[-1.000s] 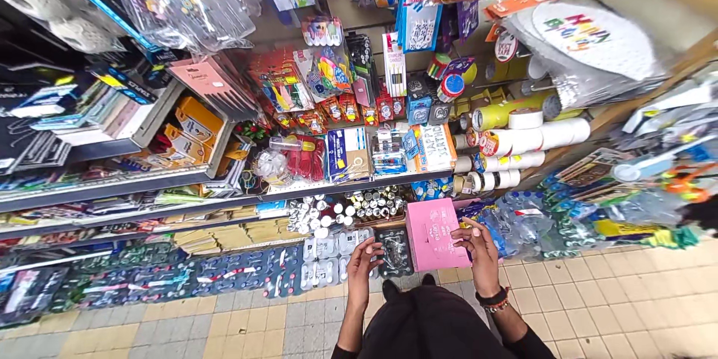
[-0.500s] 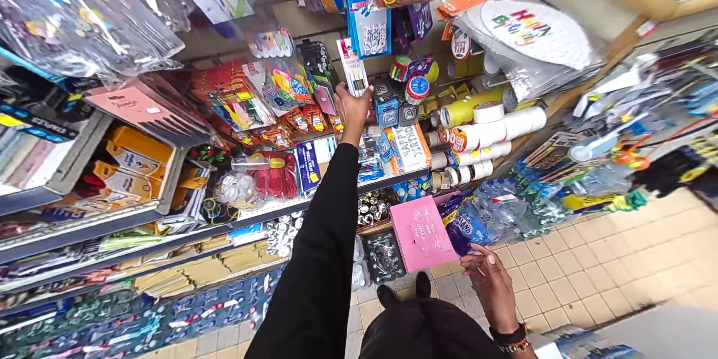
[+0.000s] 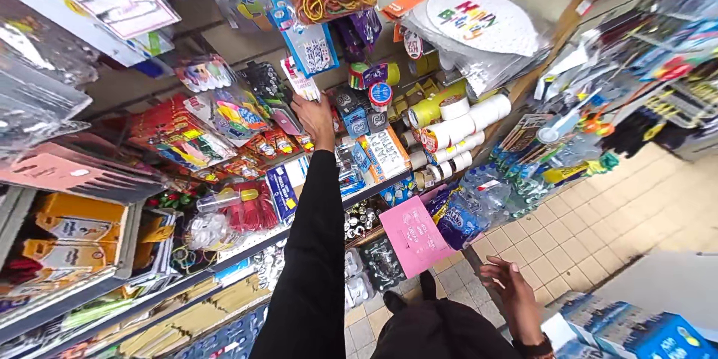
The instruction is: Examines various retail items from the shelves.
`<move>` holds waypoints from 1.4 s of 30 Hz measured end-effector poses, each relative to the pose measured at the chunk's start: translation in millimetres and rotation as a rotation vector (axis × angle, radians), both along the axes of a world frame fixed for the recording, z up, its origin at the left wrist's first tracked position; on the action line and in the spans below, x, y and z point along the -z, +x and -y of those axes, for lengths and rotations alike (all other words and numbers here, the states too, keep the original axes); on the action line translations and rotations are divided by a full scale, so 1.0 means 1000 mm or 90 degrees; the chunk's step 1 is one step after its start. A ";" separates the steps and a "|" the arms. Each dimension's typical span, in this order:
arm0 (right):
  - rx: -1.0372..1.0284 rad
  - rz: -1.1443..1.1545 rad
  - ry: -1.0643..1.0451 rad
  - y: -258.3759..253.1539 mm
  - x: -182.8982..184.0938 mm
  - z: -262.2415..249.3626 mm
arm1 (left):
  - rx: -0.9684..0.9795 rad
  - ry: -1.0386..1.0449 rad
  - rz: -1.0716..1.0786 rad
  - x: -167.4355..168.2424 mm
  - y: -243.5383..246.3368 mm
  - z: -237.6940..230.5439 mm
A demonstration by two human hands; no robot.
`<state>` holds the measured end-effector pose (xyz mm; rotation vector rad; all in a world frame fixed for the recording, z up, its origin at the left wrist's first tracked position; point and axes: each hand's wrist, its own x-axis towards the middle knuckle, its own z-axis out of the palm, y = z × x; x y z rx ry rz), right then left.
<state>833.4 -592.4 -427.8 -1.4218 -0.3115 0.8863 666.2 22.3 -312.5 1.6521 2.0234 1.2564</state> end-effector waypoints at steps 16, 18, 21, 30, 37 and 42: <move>-0.146 0.001 -0.004 0.001 0.014 -0.033 | 0.079 0.008 0.120 -0.039 -0.020 0.088; -0.148 -0.002 -0.008 0.002 0.014 -0.034 | 0.152 -0.020 0.193 -0.042 -0.030 0.113; -0.151 -0.005 -0.012 0.000 0.016 -0.039 | 0.171 0.000 0.356 -0.020 -0.044 0.125; -0.297 0.027 0.027 -0.022 0.011 -0.084 | 0.425 -0.110 0.735 0.044 -0.099 0.304; -0.595 -0.028 0.159 -0.085 -0.036 -0.135 | 0.504 -0.099 0.826 0.027 -0.123 0.393; -0.717 -0.152 0.229 -0.124 -0.061 -0.136 | 0.480 -0.086 0.853 0.016 -0.134 0.416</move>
